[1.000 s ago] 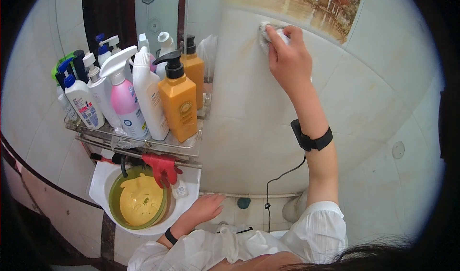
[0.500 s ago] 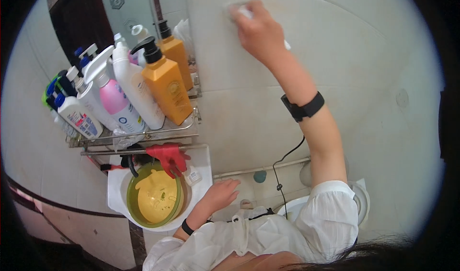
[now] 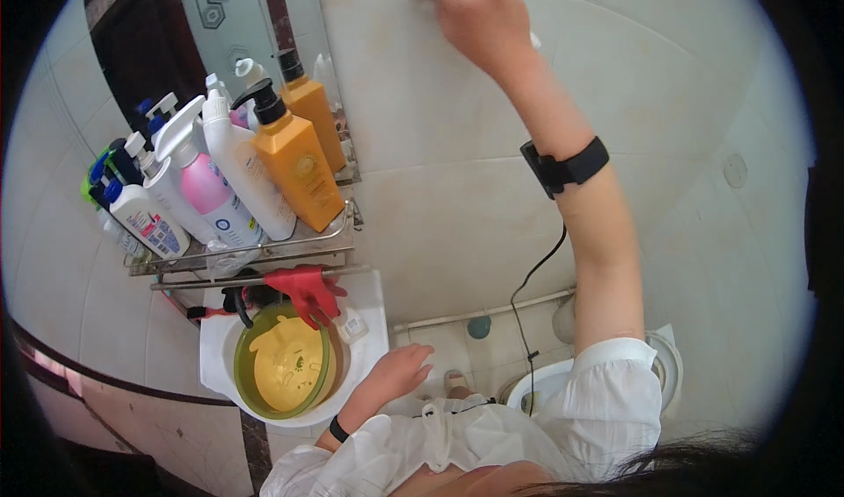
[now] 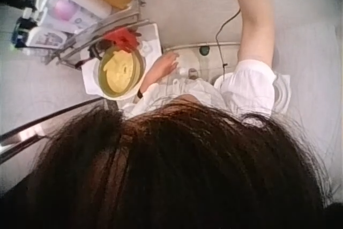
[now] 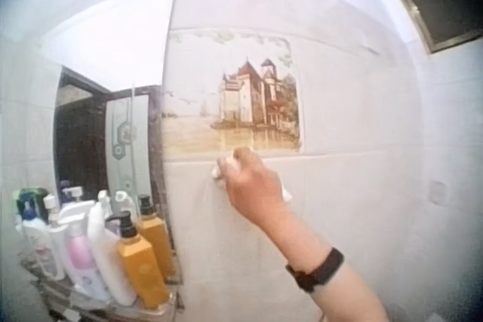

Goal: The recorder wipes the tiled bathroom walls with a cloth, rinsing it in a yellow basin between wipes.

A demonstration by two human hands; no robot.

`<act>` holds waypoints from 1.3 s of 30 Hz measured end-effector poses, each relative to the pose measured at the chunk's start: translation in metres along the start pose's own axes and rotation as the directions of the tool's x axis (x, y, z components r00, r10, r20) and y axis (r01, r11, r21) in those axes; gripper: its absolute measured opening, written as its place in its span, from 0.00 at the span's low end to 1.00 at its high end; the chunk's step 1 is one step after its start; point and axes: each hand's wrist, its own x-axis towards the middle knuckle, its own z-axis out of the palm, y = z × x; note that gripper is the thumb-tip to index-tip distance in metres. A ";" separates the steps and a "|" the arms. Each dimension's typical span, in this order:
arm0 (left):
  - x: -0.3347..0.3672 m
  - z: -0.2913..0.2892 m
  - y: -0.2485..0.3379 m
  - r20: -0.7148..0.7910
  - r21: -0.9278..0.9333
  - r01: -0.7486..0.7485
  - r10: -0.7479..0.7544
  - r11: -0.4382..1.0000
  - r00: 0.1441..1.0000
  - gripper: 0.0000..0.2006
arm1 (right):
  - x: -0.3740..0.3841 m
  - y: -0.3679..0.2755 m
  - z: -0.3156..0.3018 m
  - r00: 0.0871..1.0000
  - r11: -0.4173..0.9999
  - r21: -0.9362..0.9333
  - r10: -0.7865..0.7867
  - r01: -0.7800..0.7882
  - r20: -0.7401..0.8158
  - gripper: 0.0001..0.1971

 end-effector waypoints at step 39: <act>-0.004 -0.010 0.036 -0.332 0.019 0.374 -0.347 0.927 0.877 0.12 | -0.027 -0.081 0.049 0.982 0.844 0.511 0.089 -0.163 0.167 0.22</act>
